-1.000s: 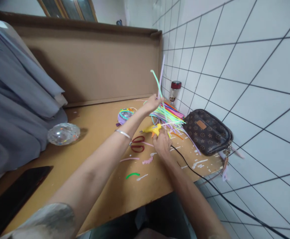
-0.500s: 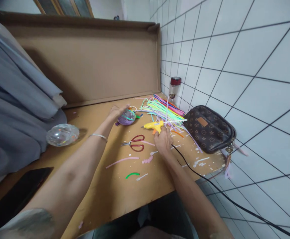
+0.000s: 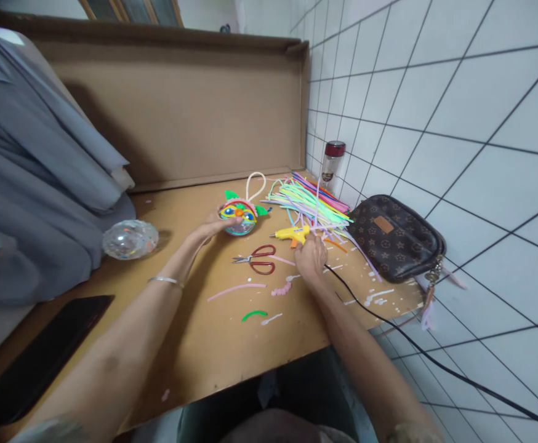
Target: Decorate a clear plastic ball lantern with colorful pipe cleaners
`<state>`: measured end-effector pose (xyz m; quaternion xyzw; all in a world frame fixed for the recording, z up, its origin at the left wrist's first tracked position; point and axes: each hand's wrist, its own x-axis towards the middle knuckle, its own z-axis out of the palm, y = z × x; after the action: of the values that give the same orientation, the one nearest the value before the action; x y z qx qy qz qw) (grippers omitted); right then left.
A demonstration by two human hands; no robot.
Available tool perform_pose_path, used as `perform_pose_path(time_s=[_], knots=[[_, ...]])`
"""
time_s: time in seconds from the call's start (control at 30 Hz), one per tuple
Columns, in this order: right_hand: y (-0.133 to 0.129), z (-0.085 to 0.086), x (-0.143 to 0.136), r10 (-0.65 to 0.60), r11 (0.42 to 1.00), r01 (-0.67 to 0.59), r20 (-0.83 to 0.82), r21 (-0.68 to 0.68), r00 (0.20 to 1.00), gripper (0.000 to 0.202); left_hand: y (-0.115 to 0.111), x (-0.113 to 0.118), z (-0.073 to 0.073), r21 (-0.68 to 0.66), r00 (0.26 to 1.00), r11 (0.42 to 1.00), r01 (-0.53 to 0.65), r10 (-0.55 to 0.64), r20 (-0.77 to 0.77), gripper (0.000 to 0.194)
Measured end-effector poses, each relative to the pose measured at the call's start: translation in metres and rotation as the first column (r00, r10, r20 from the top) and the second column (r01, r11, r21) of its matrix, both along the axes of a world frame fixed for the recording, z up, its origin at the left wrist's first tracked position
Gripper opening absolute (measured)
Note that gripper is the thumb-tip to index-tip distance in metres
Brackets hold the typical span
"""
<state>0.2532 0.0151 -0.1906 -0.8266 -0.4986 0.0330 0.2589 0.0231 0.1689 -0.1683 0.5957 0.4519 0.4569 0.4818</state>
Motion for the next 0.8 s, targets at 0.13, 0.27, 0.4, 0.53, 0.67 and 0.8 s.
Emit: perform_pose_path(time_s=[0.13,0.27,0.4,0.53,0.67,0.8], knots=[[0.001,-0.002,0.001,0.007,1.0,-0.006,0.032,-0.025,0.999,0.04,-0.022,-0.01,-0.011,0.043,0.999,0.998,-0.045,0.045,-0.002,0.101],[-0.001,-0.002,0.0,-0.019,1.0,0.02,0.11,-0.005,0.994,0.037,-0.035,-0.014,-0.021,0.053,0.999,0.998,-0.038,0.036,0.033,0.102],[-0.005,0.0,-0.005,0.025,0.991,-0.061,0.286,0.118,0.958,0.04,-0.038,-0.018,-0.026,0.062,0.997,0.997,-0.036,0.032,0.073,0.096],[-0.011,-0.001,-0.02,0.317,0.912,-0.383,0.339,0.147,0.886,0.035,-0.039,-0.022,-0.027,0.086,0.993,0.996,-0.02,0.01,0.116,0.087],[-0.007,0.001,-0.038,0.525,0.814,-0.571,0.284,0.11,0.803,0.03,-0.037,-0.027,-0.031,0.08,0.99,0.996,-0.026,0.014,0.139,0.083],[0.022,0.013,-0.046,0.498,0.823,-0.524,0.165,0.218,0.851,0.031,-0.032,-0.031,-0.037,0.047,0.963,0.999,0.014,-0.026,0.268,0.082]])
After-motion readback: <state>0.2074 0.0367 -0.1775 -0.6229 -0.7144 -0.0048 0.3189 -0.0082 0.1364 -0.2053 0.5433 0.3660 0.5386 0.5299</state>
